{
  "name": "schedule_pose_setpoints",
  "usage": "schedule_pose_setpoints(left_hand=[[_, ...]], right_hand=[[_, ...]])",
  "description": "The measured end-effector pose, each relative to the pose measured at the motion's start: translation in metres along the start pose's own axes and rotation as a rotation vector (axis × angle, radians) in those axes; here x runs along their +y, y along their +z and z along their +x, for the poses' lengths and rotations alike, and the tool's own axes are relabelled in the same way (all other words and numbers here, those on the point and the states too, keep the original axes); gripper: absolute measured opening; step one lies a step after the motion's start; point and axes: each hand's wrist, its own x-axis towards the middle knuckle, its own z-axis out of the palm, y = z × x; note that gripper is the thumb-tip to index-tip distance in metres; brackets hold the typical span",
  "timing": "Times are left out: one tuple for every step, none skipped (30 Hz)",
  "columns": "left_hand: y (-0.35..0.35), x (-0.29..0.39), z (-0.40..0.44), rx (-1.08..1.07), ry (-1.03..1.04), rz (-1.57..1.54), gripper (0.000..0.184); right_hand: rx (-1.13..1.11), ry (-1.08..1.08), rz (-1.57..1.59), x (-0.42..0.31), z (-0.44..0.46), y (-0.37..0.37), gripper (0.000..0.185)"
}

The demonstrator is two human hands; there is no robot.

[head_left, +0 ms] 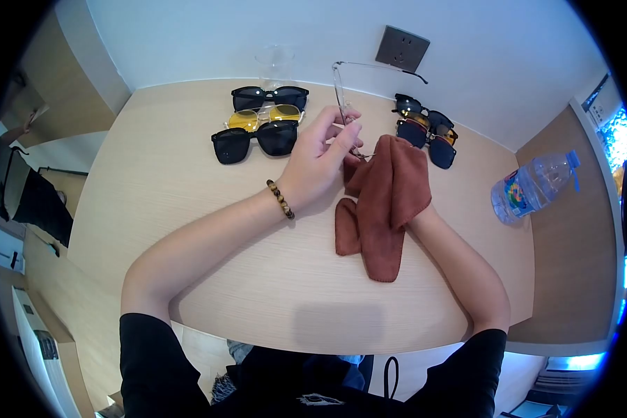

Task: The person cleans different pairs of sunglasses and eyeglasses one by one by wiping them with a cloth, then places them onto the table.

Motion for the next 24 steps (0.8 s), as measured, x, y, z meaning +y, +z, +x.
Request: schedule_pose_setpoints(left_hand=[[0.000, 0.000, 0.000, 0.020, 0.015, 0.010, 0.033], [-0.001, -0.001, 0.000, 0.020, 0.014, 0.010, 0.033], [-0.003, -0.002, 0.001, 0.051, 0.014, -0.006, 0.033], [-0.004, -0.003, 0.002, 0.082, 0.014, -0.022, 0.034], [-0.004, -0.002, 0.003, 0.082, 0.016, -0.022, 0.034], [-0.004, -0.002, 0.004, 0.119, 0.011, -0.028, 0.033], [-0.004, -0.002, 0.005, 0.156, 0.004, -0.033, 0.033], [-0.004, -0.002, 0.005, 0.156, 0.003, -0.034, 0.033], [-0.004, -0.002, 0.006, 0.169, 0.006, -0.040, 0.035], [-0.005, -0.001, 0.006, 0.182, 0.010, -0.046, 0.036], [-0.005, 0.000, 0.006, 0.181, 0.011, -0.046, 0.036], [-0.005, 0.001, 0.007, 0.215, 0.005, -0.022, 0.038], [-0.005, 0.002, 0.007, 0.249, -0.002, 0.002, 0.039], [-0.006, 0.002, 0.007, 0.250, -0.003, 0.002, 0.039], [-0.007, 0.001, 0.008, 0.253, -0.028, -0.081, 0.038], [-0.008, 0.001, 0.009, 0.256, -0.053, -0.163, 0.036], [-0.010, -0.002, 0.010, 0.256, -0.052, -0.163, 0.036], [-0.013, -0.005, 0.011, 0.237, -0.060, -0.186, 0.037], [-0.015, -0.008, 0.011, 0.219, -0.067, -0.210, 0.038], [-0.015, -0.007, 0.012, 0.220, -0.067, -0.210, 0.038], [-0.016, -0.006, 0.012, 0.192, -0.117, -0.212, 0.039], [-0.016, -0.005, 0.011, 0.164, -0.169, -0.213, 0.040], [-0.017, -0.005, 0.010, 0.164, -0.170, -0.213, 0.040], [-0.018, -0.005, 0.008, 0.045, -0.258, -0.236, 0.041]], right_hand=[[-0.001, 0.002, 0.001, 0.000, -0.001, -0.001, 0.017], [0.054, 0.046, 0.054, 0.000, 0.000, -0.002, 0.021], [0.109, 0.088, 0.106, 0.000, 0.000, -0.003, 0.025], [0.110, 0.087, 0.106, 0.001, 0.001, -0.003, 0.025], [0.191, 0.158, 0.326, 0.003, 0.001, -0.001, 0.028], [0.271, 0.230, 0.547, 0.005, 0.002, -0.001, 0.031], [0.271, 0.231, 0.546, 0.004, 0.002, -0.001, 0.031], [0.302, 0.267, 0.611, 0.004, 0.003, -0.002, 0.033], [0.333, 0.304, 0.675, 0.002, 0.003, -0.003, 0.036], [0.334, 0.304, 0.675, -0.001, 0.003, -0.004, 0.036], [0.332, 0.322, 0.769, -0.004, 0.002, -0.006, 0.034], [0.330, 0.339, 0.863, -0.006, 0.003, -0.007, 0.033], [0.330, 0.338, 0.862, -0.002, 0.003, -0.008, 0.033], [0.330, 0.340, 0.846, 0.002, 0.004, -0.010, 0.032], [0.331, 0.343, 0.831, 0.004, 0.004, -0.011, 0.031], [0.331, 0.345, 0.831, 0.004, 0.002, -0.011, 0.031], [0.307, 0.364, 0.847, -0.005, 0.001, -0.013, 0.031], [0.284, 0.382, 0.863, -0.013, 0.000, -0.014, 0.030], [0.283, 0.380, 0.862, -0.019, -0.001, -0.013, 0.030], [0.289, 0.385, 0.891, -0.024, -0.002, -0.012, 0.030], [0.294, 0.391, 0.920, -0.026, -0.003, -0.011, 0.029], [0.294, 0.391, 0.920, -0.026, -0.002, -0.012, 0.029], [0.255, 0.388, 0.910, -0.025, -0.002, -0.014, 0.029], [0.215, 0.383, 0.898, -0.024, -0.002, -0.015, 0.029]])
